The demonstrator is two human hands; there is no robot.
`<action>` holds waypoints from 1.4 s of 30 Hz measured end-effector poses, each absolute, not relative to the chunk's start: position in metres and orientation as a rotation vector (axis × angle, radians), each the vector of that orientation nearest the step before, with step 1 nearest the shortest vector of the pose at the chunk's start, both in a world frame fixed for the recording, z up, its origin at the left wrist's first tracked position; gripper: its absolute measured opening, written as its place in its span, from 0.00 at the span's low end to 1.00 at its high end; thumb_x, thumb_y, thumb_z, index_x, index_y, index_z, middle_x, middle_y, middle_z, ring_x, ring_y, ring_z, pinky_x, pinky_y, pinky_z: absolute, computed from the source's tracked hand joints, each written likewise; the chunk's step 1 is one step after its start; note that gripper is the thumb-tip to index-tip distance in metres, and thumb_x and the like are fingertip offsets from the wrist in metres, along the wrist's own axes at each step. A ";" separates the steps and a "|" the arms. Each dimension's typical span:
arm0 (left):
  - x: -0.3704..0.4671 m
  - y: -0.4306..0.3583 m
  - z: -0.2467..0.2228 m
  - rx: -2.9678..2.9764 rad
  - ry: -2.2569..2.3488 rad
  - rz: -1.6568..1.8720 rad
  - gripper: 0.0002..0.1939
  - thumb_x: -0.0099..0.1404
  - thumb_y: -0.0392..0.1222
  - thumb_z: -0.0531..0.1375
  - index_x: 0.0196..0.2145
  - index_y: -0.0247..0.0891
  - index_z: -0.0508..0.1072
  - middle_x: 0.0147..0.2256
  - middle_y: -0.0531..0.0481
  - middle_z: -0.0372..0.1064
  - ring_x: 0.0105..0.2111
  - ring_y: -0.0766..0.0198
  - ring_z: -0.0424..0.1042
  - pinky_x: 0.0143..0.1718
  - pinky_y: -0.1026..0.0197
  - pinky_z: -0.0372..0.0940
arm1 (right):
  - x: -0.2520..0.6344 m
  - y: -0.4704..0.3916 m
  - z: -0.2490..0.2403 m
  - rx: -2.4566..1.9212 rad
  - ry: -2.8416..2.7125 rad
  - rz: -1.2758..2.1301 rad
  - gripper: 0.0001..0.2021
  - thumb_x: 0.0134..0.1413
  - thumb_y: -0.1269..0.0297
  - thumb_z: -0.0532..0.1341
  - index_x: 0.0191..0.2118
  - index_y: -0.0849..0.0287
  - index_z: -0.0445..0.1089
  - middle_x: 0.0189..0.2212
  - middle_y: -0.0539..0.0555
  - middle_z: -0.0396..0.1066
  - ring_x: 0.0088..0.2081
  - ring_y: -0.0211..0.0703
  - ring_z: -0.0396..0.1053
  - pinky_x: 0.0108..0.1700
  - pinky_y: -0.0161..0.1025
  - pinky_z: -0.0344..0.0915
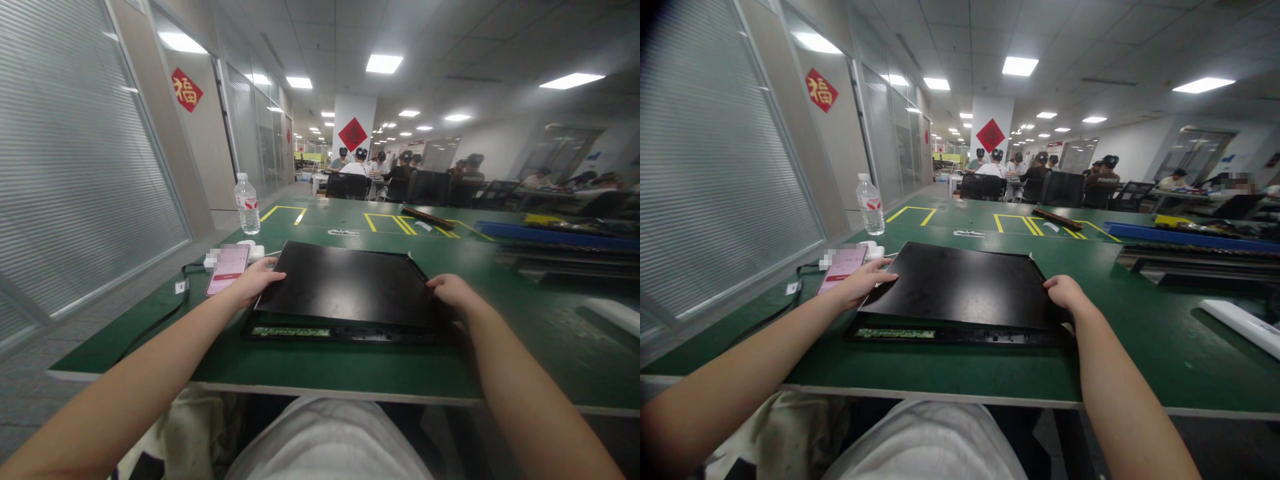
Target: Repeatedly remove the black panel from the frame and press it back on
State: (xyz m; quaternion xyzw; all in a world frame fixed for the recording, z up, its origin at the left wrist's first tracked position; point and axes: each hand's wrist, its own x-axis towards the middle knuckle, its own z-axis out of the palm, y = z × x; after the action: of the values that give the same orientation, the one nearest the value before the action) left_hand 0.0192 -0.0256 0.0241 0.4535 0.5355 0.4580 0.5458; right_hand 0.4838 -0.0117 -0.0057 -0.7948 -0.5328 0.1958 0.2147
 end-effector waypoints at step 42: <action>-0.001 -0.008 0.002 1.739 1.617 0.912 0.22 0.45 0.47 0.70 0.39 0.38 0.77 0.60 0.36 0.65 0.61 0.41 0.63 0.64 0.49 0.55 | 0.476 -0.019 0.008 -2.174 -1.387 0.577 0.21 0.37 0.84 0.58 0.38 0.64 0.81 0.36 0.58 0.79 0.37 0.45 0.75 0.40 0.34 0.67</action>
State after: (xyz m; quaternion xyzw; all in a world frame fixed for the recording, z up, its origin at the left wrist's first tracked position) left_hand -0.0007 -0.0080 0.0019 0.6533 0.6076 0.3425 0.2944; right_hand 0.4761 -0.0194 0.0081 -0.7973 -0.5085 0.2115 0.2468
